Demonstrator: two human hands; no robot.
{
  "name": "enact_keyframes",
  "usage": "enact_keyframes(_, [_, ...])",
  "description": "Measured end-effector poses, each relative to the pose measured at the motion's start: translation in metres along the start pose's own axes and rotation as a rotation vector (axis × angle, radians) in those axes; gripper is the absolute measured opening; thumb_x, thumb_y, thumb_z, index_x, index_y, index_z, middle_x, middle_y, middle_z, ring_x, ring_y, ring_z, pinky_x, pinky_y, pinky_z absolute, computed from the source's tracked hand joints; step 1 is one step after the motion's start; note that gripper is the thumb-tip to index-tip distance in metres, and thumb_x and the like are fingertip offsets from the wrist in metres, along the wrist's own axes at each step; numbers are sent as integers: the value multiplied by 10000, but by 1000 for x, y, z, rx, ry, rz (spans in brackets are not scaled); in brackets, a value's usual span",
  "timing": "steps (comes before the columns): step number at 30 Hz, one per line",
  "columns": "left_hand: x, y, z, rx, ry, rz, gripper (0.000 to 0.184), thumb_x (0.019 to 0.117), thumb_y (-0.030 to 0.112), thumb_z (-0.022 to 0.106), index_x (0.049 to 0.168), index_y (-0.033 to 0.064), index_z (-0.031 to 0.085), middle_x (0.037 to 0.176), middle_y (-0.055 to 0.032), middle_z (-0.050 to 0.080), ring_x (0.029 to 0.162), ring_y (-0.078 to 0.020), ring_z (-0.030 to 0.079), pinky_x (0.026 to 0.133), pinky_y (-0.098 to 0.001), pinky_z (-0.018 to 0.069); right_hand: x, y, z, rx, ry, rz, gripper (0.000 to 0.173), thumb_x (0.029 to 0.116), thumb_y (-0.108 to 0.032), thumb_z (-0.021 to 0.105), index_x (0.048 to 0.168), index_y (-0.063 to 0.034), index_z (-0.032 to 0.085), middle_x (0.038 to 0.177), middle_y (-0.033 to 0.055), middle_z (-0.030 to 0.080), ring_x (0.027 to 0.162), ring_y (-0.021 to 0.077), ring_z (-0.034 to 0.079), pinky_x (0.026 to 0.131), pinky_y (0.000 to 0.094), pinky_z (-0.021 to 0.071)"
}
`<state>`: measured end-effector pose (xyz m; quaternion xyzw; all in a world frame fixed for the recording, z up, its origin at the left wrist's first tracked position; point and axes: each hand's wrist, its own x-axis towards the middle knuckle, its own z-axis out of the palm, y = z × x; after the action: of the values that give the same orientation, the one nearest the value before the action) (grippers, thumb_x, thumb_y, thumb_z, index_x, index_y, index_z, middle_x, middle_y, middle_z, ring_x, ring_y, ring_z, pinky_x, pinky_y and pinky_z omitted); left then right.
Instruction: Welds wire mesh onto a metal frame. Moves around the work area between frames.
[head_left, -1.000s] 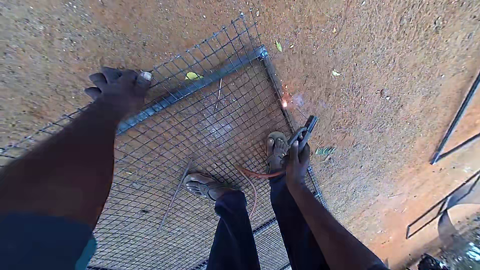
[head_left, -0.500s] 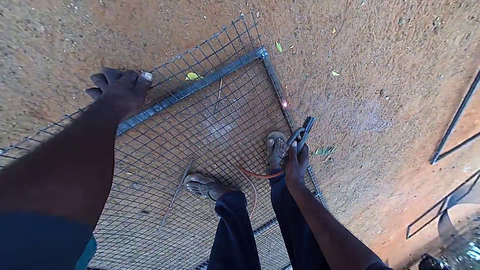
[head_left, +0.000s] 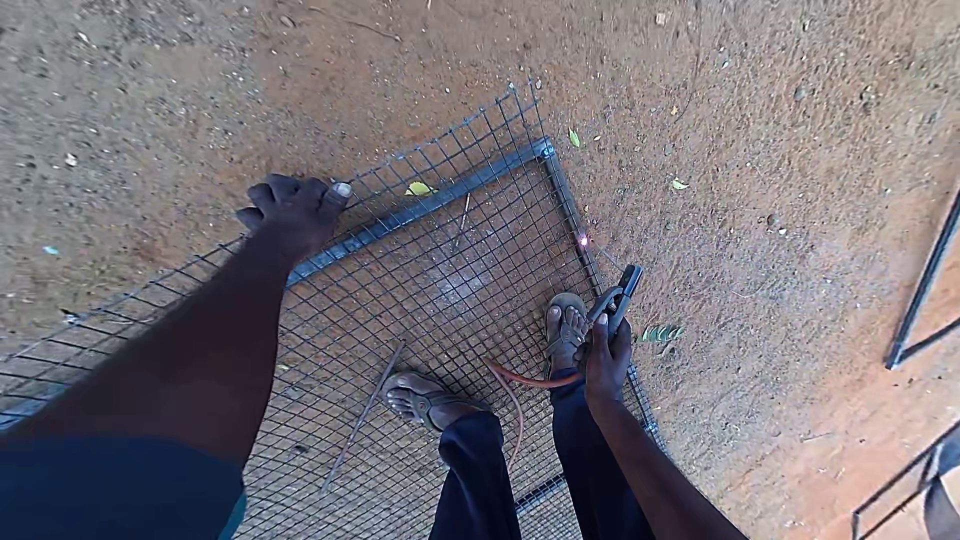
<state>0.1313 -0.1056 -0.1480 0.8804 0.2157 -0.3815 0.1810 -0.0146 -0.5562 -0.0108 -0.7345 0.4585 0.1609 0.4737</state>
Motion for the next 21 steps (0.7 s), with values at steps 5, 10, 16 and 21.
enact_keyframes(5, [0, -2, -2, 2, 6, 6, 824, 1009, 745, 210, 1434, 122, 542, 1547, -302, 361, 1458, -590, 211, 984, -875, 206, 0, -10, 7, 96, -4, -89, 401, 1055, -404, 561, 1361, -145, 539, 742, 142, 594, 504, 283, 596, 474, 458, 576])
enact_keyframes(10, [4, -5, 2, -12, 29, 1, 826, 970, 797, 270, 1417, 167, 560, 1534, -265, 393, 1457, -555, 244, 1008, -841, 231, -18, -35, 12, 156, -53, -124, 387, 1074, -359, 522, 1370, -110, 508, 732, 154, 586, 492, 286, 594, 468, 455, 581])
enact_keyframes(16, [-4, 10, -11, -82, -23, -89, 898, 876, 872, 405, 1413, 173, 577, 1589, -248, 342, 1501, -521, 197, 1063, -842, 175, -83, -84, 7, 169, -132, -136, 315, 1090, -295, 473, 1295, -59, 513, 734, 136, 561, 483, 253, 572, 441, 424, 567])
enact_keyframes(21, [-3, 13, -11, -117, -35, -137, 995, 844, 915, 370, 1469, 159, 533, 1645, -256, 260, 1531, -526, 121, 1093, -859, 80, -187, -137, -25, 126, -281, -126, 485, 1083, -277, 460, 1484, -23, 358, 768, 133, 570, 484, 251, 570, 422, 426, 563])
